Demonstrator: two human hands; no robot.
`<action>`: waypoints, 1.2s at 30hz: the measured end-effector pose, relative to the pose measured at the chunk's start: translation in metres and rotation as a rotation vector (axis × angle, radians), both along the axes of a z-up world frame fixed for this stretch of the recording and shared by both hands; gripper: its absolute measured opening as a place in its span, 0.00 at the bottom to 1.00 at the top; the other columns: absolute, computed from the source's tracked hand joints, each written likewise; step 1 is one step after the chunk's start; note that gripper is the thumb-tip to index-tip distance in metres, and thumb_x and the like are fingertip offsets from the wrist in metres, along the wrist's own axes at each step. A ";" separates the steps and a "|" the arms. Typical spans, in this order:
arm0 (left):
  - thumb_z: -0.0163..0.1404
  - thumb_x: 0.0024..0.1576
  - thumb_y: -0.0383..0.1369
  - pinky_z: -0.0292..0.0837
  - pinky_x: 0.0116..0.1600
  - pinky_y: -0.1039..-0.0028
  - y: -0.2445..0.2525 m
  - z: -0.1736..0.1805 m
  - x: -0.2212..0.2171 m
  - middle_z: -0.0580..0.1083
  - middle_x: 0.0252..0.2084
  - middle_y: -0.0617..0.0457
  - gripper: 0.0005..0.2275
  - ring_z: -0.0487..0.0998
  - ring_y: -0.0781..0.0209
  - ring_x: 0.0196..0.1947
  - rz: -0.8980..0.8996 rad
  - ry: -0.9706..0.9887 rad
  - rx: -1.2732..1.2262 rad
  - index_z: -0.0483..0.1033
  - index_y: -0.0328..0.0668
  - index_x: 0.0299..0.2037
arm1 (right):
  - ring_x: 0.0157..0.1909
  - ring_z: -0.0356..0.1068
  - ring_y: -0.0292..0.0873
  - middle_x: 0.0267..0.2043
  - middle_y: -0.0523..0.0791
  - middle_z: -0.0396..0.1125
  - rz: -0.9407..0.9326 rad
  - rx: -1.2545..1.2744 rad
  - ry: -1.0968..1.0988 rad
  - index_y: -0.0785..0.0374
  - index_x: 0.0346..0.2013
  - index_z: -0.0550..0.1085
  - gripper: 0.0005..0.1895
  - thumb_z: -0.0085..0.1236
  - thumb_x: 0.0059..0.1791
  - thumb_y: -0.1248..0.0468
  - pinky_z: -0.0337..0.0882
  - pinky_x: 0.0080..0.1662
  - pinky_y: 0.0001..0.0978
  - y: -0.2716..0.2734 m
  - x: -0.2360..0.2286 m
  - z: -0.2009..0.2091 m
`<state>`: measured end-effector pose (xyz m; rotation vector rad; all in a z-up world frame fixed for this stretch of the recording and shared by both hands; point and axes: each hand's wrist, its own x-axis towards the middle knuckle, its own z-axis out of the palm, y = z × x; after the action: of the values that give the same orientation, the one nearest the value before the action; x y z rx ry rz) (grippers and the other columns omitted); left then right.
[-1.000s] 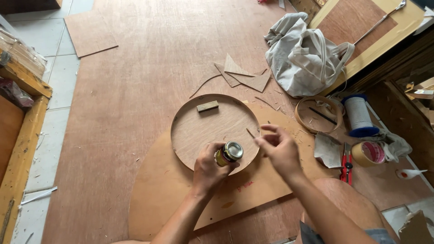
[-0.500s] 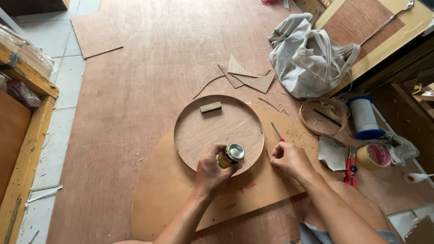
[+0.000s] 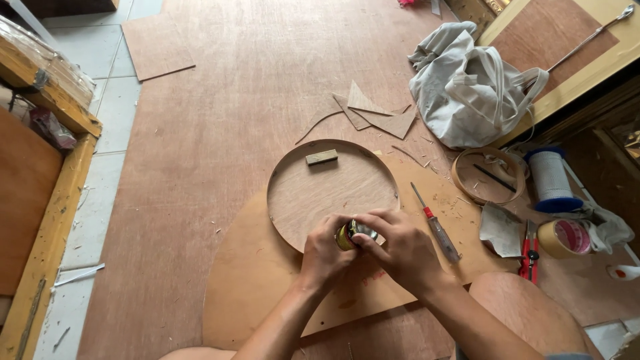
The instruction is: The person applies white glue from a bottle onto two small rectangular wooden blocks placed on a circular wooden board. They then open a small can of dark liquid and use a wooden stick to apply the stain to the blocks.
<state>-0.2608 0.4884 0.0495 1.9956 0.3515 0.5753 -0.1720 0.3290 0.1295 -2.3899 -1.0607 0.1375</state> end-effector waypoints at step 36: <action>0.77 0.46 0.37 0.86 0.57 0.44 0.008 0.001 -0.003 0.81 0.52 0.43 0.29 0.86 0.34 0.53 -0.081 0.055 -0.037 0.81 0.45 0.58 | 0.47 0.82 0.43 0.42 0.50 0.85 -0.413 0.400 0.796 0.62 0.46 0.87 0.14 0.66 0.59 0.55 0.83 0.50 0.38 -0.003 0.012 0.007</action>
<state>-0.2641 0.4965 0.0504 1.9829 0.3113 0.4610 -0.1595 0.3256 0.1370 -1.8552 -0.1920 0.6028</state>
